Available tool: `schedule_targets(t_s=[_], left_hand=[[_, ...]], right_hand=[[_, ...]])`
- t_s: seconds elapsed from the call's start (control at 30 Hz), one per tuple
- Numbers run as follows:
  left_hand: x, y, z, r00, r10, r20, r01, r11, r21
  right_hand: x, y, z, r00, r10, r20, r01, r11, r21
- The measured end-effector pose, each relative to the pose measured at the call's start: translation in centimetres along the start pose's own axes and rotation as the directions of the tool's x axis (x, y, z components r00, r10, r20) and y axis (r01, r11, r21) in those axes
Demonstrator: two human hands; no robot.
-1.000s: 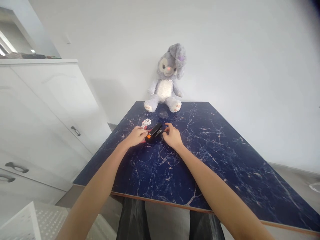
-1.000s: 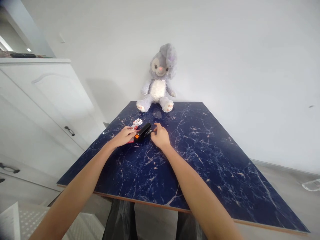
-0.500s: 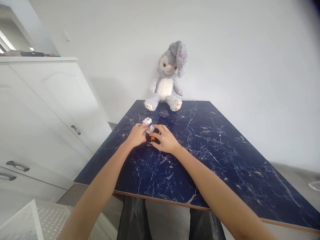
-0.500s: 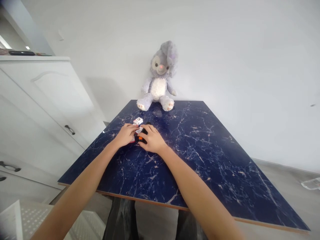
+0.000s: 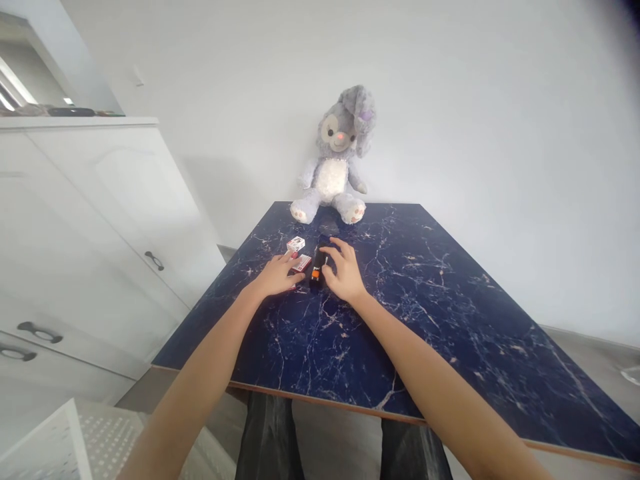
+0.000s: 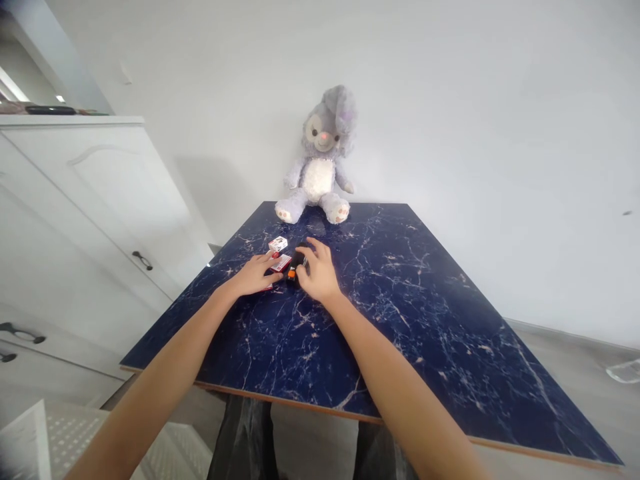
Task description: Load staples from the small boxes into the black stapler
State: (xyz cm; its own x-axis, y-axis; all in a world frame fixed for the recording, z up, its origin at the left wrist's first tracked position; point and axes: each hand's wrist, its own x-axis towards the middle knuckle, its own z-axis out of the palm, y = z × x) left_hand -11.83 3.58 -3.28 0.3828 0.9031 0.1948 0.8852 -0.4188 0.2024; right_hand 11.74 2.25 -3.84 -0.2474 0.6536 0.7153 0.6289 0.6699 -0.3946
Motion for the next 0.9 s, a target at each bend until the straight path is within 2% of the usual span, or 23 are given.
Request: schedule_targets(t_s=[0.1, 0.23, 0.37, 0.53, 0.7, 0.9], left_hand=[[0.0, 0.6, -0.2, 0.999, 0.031, -0.025, -0.03, 0.999, 0.028], [0.2, 1.0, 0.0, 0.994, -0.006, -0.111, 0.013, 0.998, 0.063], [0.4, 0.4, 0.0, 0.987, -0.059, -0.15, 0.069, 0.996, 0.061], [0.5, -0.9, -0.2, 0.964, -0.198, -0.176, 0.217, 0.972, 0.092], [0.6, -1.5, -0.6, 0.968, -0.193, -0.16, 0.201, 0.979, 0.033], [0.6, -1.0, -1.4, 0.973, -0.184, -0.141, 0.193, 0.979, 0.06]], right_hand=[[0.0, 1.4, 0.0, 0.993, 0.115, -0.025, -0.116, 0.991, -0.071], [-0.2, 2.6, 0.4, 0.975, 0.215, -0.061, -0.221, 0.969, -0.111], [-0.2, 2.6, 0.7, 0.979, 0.202, -0.036, -0.205, 0.972, -0.111], [-0.2, 2.8, 1.0, 0.983, 0.181, -0.004, -0.181, 0.979, -0.097], [-0.2, 3.0, 1.2, 0.991, 0.137, 0.002, -0.136, 0.989, -0.065], [-0.2, 2.9, 1.0, 0.99, 0.141, 0.017, -0.14, 0.989, -0.049]])
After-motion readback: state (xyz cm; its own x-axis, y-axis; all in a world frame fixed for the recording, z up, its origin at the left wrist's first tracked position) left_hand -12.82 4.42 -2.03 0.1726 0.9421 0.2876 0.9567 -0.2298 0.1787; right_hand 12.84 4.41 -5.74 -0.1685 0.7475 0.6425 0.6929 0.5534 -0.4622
